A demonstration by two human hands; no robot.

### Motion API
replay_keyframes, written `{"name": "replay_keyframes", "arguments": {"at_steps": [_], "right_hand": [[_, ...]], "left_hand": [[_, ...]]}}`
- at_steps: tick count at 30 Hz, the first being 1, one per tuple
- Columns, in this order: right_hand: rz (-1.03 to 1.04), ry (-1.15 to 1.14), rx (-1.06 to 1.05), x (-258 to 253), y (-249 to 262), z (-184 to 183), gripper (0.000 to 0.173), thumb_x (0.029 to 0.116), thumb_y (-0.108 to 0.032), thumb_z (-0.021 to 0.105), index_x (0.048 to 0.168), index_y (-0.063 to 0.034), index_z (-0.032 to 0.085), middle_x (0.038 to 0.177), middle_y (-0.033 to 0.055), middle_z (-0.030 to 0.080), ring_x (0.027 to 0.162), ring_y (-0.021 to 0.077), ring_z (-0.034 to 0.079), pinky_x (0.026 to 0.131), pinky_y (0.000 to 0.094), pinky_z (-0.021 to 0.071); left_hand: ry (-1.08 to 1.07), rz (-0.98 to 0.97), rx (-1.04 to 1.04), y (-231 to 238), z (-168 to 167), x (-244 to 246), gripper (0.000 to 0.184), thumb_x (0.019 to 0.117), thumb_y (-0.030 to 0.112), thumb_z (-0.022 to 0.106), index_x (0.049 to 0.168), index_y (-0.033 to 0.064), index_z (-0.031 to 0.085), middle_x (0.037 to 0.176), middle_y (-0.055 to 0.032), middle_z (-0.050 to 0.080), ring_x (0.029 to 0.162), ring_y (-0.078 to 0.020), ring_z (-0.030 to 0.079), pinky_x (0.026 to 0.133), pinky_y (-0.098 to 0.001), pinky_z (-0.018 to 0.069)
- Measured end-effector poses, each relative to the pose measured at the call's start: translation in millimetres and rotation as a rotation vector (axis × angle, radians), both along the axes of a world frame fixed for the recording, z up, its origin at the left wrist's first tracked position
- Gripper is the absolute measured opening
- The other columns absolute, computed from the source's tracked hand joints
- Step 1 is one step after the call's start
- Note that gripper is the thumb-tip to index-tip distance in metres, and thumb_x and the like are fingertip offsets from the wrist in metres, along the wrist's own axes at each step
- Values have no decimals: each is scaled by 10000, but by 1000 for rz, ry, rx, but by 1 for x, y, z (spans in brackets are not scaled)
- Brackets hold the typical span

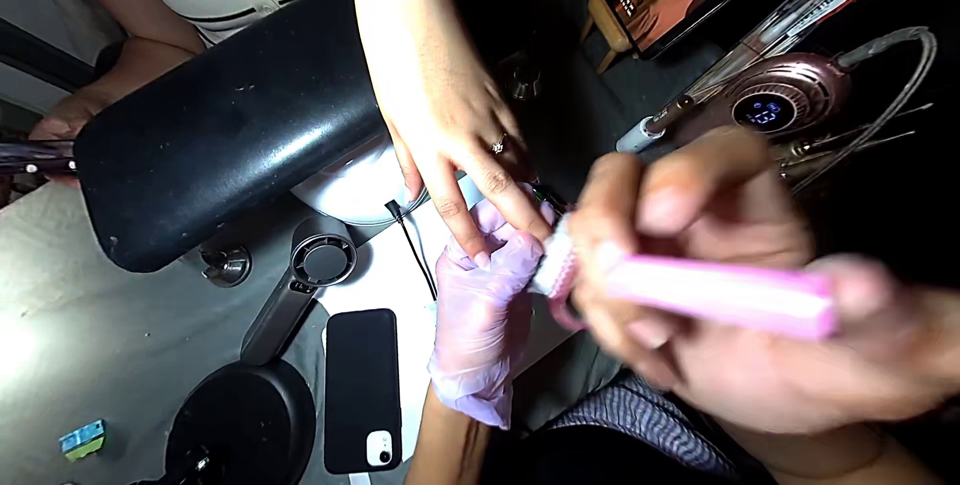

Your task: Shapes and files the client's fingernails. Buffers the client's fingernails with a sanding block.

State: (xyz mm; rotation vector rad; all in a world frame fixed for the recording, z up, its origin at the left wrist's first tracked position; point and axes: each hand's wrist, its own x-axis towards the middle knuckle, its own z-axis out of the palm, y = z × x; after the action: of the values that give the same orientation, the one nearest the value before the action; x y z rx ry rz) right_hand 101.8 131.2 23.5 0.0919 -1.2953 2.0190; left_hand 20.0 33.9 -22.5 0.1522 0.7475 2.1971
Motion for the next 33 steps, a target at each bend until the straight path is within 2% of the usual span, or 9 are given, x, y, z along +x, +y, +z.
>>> {"name": "replay_keyframes", "arguments": {"at_steps": [2,3,5,9,13,22,25,28,33], "right_hand": [[-257,-19,182,8,14,-8,250,1016,-333,605,1214,-181,586,1010,-22,669,627,41,593,461,163,482],[-401,-41,297,11,19,-14,252,1013,-304,625,1227,-181,579,1074,-22,682,670,56,633,481,177,515],[-604,-126,568,15,20,-28,244,999,-269,657,1220,-167,640,1169,-43,645,837,62,675,620,200,593],[-826,-172,831,14,7,-47,187,910,-236,742,1038,-101,725,1116,-5,624,972,73,645,798,217,582],[-872,-186,917,9,-5,-50,196,890,-231,775,1001,-78,724,1051,36,649,969,86,638,815,217,553],[-893,-160,925,9,3,-50,192,892,-221,758,991,-61,720,1026,37,637,934,85,635,787,214,556],[-864,-164,947,11,-1,-51,218,892,-244,770,1002,-63,716,1024,43,640,956,90,625,813,210,537],[-889,-164,969,12,5,-51,202,893,-230,767,1000,-65,721,1029,40,640,959,90,633,808,216,547],[-885,-171,992,15,2,-52,221,889,-247,786,1007,-77,711,1035,42,649,934,90,638,790,215,544]], "left_hand": [[3,-2,52,1,-2,-1,310,822,-20,779,1114,41,699,1015,-92,727,961,-165,711,910,-325,581],[1,11,61,2,-1,-1,326,818,-28,779,1126,37,699,1019,-89,724,944,-152,701,901,-306,575],[15,15,77,3,-1,-1,319,829,-17,779,1136,31,705,1042,-102,729,976,-163,706,922,-317,573],[37,15,35,4,1,2,340,845,-20,764,1175,40,708,1070,-117,741,1008,-181,722,924,-339,585],[48,40,-44,7,5,7,303,820,-94,722,1091,43,725,958,-96,747,887,-130,731,805,-272,606],[37,23,-19,6,6,8,328,840,-84,719,1143,39,707,1003,-106,747,935,-150,732,866,-301,602],[21,25,-22,5,6,7,319,819,-104,715,1108,32,721,963,-91,748,886,-121,730,807,-263,605],[36,3,-50,5,5,7,312,826,-71,744,1118,36,725,983,-104,749,916,-139,730,852,-292,601],[7,-21,-34,5,4,6,288,813,-107,720,1065,32,725,944,-96,745,880,-128,729,813,-269,603]]}}
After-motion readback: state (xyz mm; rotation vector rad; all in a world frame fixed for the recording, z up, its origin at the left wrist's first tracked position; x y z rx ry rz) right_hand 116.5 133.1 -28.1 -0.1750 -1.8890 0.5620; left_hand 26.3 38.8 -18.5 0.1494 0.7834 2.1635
